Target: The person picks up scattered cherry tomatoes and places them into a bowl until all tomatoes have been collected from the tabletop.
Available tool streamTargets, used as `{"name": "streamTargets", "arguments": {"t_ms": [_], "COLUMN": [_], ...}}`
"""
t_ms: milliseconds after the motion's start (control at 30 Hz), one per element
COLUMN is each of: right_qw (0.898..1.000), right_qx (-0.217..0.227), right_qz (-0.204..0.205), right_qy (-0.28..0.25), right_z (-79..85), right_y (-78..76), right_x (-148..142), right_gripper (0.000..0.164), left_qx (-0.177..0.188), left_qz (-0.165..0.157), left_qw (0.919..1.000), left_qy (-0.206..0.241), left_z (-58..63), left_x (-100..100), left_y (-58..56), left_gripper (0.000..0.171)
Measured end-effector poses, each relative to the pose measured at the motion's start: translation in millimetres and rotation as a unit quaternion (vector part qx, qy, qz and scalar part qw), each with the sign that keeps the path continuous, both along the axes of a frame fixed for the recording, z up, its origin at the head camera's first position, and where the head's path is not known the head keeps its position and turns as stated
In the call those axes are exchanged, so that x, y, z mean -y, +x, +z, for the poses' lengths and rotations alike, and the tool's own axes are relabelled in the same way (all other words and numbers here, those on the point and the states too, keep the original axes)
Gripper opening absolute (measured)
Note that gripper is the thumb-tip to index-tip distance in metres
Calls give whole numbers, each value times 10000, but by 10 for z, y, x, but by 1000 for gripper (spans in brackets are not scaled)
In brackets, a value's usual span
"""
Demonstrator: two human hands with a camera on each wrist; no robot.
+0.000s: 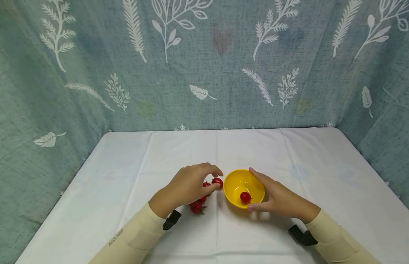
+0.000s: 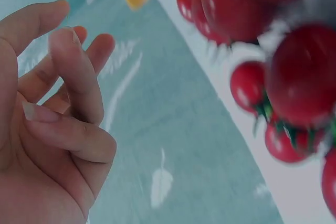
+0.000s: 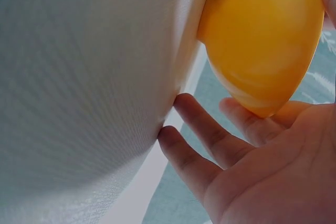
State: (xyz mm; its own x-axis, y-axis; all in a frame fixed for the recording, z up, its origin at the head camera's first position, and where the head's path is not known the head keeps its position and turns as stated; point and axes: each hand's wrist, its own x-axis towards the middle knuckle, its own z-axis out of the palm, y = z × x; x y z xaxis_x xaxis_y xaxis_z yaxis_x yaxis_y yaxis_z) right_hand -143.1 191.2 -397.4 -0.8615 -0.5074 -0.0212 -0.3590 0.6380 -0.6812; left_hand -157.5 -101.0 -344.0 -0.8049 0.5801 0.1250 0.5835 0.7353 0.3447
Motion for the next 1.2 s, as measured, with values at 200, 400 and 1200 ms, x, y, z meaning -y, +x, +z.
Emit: {"name": "streamTargets", "arguments": {"t_ms": [200, 400, 1200], "right_qw": [10000, 9999, 10000], "right_qx": [10, 66, 39], "right_qz": [-15, -44, -52], "right_qy": [58, 106, 46], "right_z": [6, 4, -4], "right_y": [10, 3, -3], "right_x": [3, 3, -12], "right_gripper": [111, 112, 110], "left_qx": [26, 255, 859], "left_qz": [591, 932, 1154], "left_qw": [9982, 9951, 9865], "left_qy": [90, -185, -779], "left_z": [2, -57, -314], "left_x": [236, 388, 459], "left_y": [-57, -170, -291], "left_gripper": [27, 27, 31]}}
